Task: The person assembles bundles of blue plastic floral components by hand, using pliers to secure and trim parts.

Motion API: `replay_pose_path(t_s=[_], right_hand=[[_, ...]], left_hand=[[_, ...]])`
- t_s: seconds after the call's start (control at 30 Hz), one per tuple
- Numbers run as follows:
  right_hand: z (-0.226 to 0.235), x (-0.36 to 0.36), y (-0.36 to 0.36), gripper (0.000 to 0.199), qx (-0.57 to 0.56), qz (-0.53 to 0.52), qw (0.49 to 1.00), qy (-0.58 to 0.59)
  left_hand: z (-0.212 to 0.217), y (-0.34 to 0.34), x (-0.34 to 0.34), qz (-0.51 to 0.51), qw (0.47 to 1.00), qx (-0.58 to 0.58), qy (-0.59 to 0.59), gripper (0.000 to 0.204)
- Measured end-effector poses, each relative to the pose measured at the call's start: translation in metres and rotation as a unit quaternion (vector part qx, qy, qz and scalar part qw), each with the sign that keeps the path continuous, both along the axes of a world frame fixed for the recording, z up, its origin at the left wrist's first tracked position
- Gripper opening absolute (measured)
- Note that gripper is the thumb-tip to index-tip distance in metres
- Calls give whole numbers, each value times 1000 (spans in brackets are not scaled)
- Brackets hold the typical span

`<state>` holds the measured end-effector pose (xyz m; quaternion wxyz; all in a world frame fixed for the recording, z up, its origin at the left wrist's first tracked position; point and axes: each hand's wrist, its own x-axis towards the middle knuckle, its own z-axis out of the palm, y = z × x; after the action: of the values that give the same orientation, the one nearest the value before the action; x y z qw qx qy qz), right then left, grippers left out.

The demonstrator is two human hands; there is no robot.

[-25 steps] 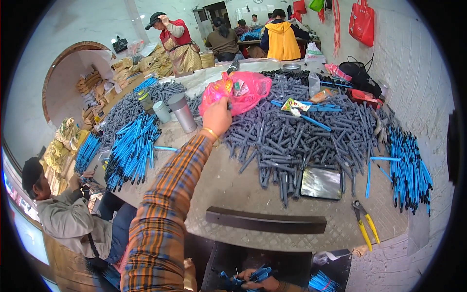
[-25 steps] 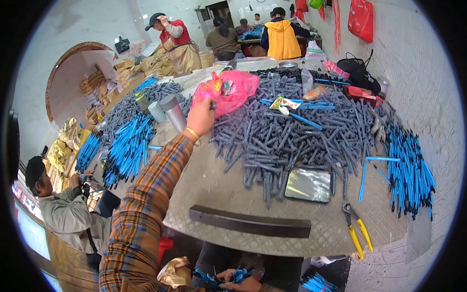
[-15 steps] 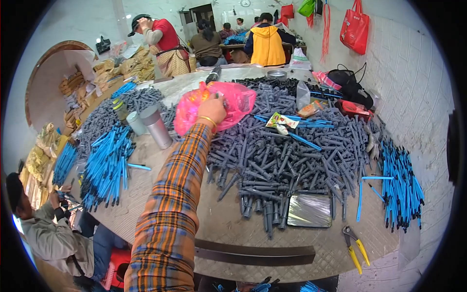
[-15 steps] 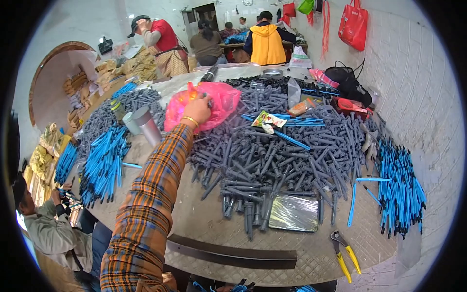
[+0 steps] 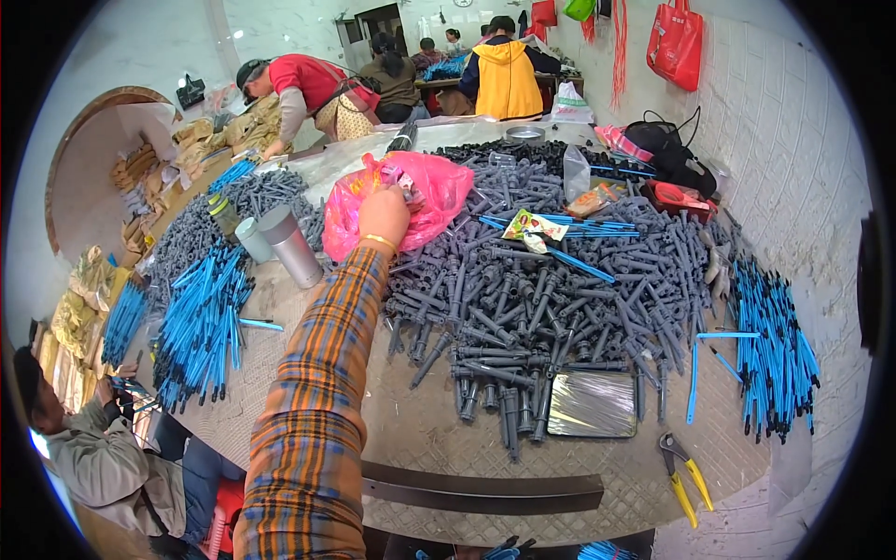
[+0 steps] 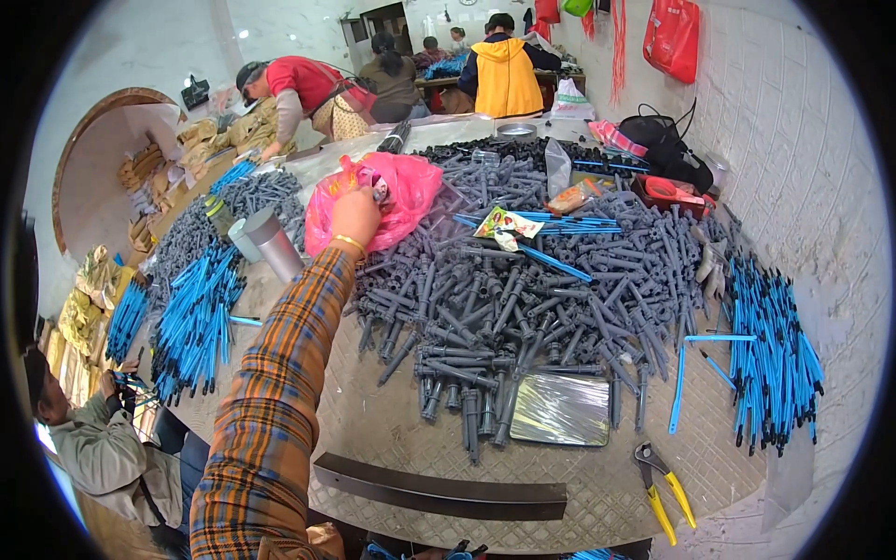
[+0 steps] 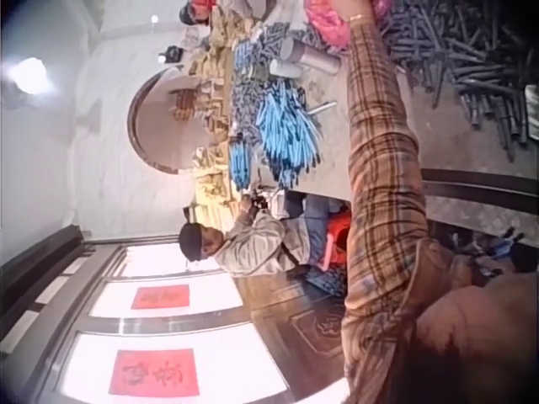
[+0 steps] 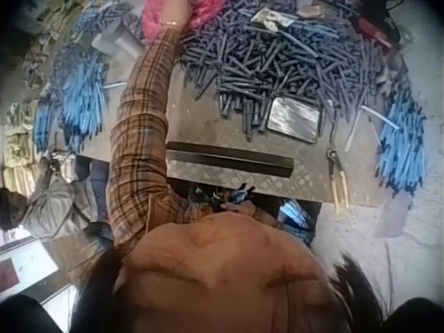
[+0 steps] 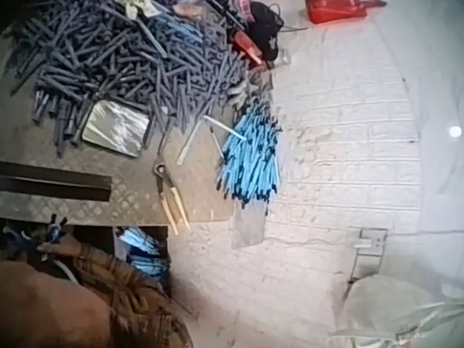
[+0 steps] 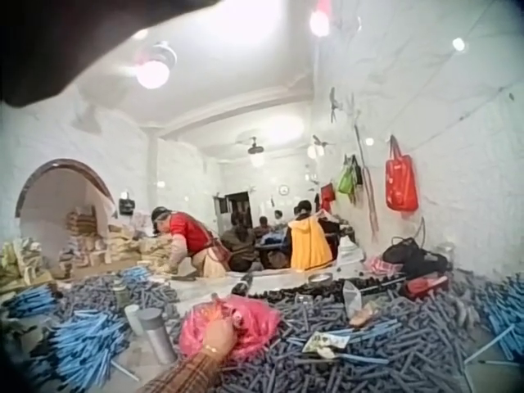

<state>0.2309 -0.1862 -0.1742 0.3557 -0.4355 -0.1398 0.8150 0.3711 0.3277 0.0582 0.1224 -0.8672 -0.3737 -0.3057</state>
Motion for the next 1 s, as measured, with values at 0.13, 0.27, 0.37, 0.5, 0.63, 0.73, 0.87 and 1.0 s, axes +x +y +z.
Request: replay_pose_path(t_s=[0.13, 0.27, 0.37, 0.5, 0.63, 0.73, 0.87, 1.0], right_hand=[[36, -2, 0, 18, 150, -66, 986, -9], [56, -3, -1, 19, 263, -107, 959, -22], [52, -13, 1, 22, 331, -118, 933, -82], [59, -22, 0, 23, 329, -121, 933, -80], [56, -26, -3, 23, 330, -96, 936, -69], [74, -27, -3, 22, 301, -90, 949, -24], [67, -33, -2, 22, 349, -102, 931, -21], [72, -39, 0, 20, 355, -89, 931, 5]], left_hand=[[12, -13, -34, -78, 992, 17, -95, 16], [39, -31, -61, -120, 966, 17, -230, 15], [57, -40, -81, -154, 900, -154, -379, 14], [67, -53, -114, -188, 849, -235, -434, 15], [72, -71, -144, -166, 854, -253, -423, 14], [58, -57, -182, -124, 882, -243, -384, 13], [18, -60, -221, 1, 913, -348, -214, 17], [-43, -50, -250, 11, 842, -470, -267, 24]])
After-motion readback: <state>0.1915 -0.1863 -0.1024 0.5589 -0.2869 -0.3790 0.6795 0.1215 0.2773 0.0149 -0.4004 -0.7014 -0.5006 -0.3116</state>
